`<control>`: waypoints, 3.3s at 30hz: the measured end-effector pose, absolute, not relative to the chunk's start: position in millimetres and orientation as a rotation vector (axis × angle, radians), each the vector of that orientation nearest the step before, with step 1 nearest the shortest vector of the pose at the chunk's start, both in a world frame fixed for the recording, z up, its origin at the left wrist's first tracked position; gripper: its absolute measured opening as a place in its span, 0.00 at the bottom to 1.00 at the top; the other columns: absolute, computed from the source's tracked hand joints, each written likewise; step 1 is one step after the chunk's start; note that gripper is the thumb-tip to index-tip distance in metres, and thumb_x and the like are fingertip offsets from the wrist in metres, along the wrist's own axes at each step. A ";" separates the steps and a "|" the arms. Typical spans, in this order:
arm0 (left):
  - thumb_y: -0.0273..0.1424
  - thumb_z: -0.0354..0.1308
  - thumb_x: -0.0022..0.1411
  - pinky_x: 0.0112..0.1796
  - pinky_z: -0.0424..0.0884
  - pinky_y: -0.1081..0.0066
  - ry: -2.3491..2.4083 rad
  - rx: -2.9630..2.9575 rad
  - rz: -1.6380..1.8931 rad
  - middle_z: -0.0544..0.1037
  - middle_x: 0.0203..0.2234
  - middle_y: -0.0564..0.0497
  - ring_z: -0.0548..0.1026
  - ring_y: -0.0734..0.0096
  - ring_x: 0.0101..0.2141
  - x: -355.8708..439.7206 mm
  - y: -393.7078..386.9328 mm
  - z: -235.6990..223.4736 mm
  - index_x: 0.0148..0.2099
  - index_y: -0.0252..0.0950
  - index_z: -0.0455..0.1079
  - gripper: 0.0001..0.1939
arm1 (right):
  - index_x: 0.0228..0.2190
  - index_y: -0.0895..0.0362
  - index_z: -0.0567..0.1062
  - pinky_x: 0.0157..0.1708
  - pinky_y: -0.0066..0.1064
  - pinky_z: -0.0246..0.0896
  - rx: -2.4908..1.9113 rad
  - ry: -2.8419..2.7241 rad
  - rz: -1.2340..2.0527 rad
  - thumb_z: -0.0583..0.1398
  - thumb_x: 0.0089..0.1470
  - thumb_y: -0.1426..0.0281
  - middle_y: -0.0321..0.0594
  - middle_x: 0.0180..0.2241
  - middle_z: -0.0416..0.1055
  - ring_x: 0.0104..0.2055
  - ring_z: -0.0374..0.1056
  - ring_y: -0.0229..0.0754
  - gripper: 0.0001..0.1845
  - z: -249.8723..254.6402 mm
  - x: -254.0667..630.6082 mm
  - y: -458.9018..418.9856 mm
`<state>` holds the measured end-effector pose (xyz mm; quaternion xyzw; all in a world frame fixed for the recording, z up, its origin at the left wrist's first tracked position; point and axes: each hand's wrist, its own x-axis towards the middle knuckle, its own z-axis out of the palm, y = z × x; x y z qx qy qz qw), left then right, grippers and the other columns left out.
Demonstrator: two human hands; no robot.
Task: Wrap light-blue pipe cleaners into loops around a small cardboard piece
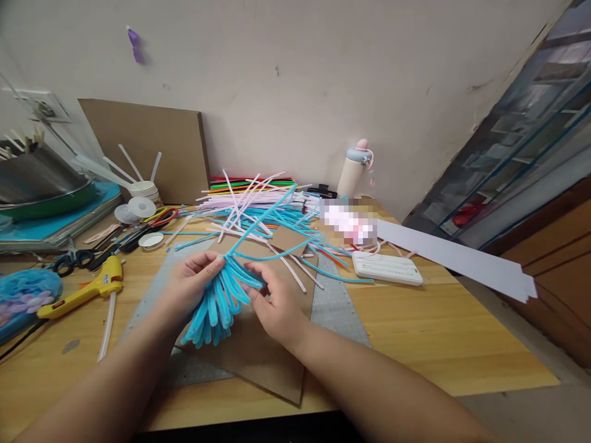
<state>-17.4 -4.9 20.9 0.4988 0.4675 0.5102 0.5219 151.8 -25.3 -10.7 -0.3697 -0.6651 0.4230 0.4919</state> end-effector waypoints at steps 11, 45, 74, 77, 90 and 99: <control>0.40 0.56 0.54 0.24 0.62 0.77 1.360 1.660 1.120 0.71 0.22 0.54 0.66 0.75 0.23 -22.8 -0.9 15.8 0.33 0.34 0.71 0.14 | 0.39 0.57 0.71 0.22 0.25 0.51 -0.939 -1.376 1.439 0.50 0.46 0.75 0.32 0.21 0.63 0.21 0.56 0.32 0.17 -4.7 160.0 -15.5; 0.36 0.56 0.55 0.30 0.65 0.73 1.191 1.852 0.920 0.73 0.25 0.51 0.70 0.72 0.28 -11.8 -11.5 19.7 0.33 0.34 0.70 0.10 | 0.26 0.58 0.73 0.30 0.28 0.59 -0.730 -0.736 1.773 0.66 0.43 0.69 0.33 0.24 0.70 0.27 0.65 0.35 0.08 -14.2 145.8 -17.0; 0.41 0.58 0.52 0.28 0.65 0.74 1.364 1.544 0.972 0.72 0.25 0.52 0.69 0.72 0.26 -28.1 3.3 15.1 0.32 0.33 0.69 0.14 | 0.31 0.59 0.75 0.34 0.29 0.58 -0.758 -1.227 1.919 0.59 0.50 0.59 0.37 0.27 0.69 0.31 0.63 0.36 0.15 -8.4 147.2 -20.2; 0.39 0.54 0.56 0.30 0.66 0.72 1.305 1.753 0.872 0.74 0.26 0.50 0.71 0.69 0.28 -19.7 -3.2 13.4 0.33 0.34 0.70 0.12 | 0.32 0.59 0.74 0.32 0.27 0.57 -0.768 -1.231 1.963 0.62 0.46 0.60 0.36 0.28 0.70 0.29 0.64 0.35 0.15 -11.1 147.1 -20.3; 0.39 0.49 0.60 0.45 0.63 0.66 1.391 1.957 1.074 0.73 0.43 0.47 0.69 0.62 0.46 -32.3 -3.3 30.9 0.46 0.37 0.68 0.16 | 0.38 0.58 0.75 0.33 0.31 0.62 -0.776 -1.210 2.011 0.65 0.41 0.68 0.41 0.32 0.73 0.31 0.68 0.39 0.19 -18.9 148.1 -18.2; 0.37 0.57 0.54 0.39 0.64 0.68 1.333 2.295 0.729 0.76 0.33 0.50 0.72 0.64 0.37 -26.8 -4.6 24.8 0.38 0.41 0.72 0.10 | 0.38 0.56 0.74 0.43 0.38 0.61 -0.713 -1.240 1.840 0.65 0.42 0.65 0.39 0.37 0.73 0.38 0.69 0.42 0.19 -20.7 150.6 -13.1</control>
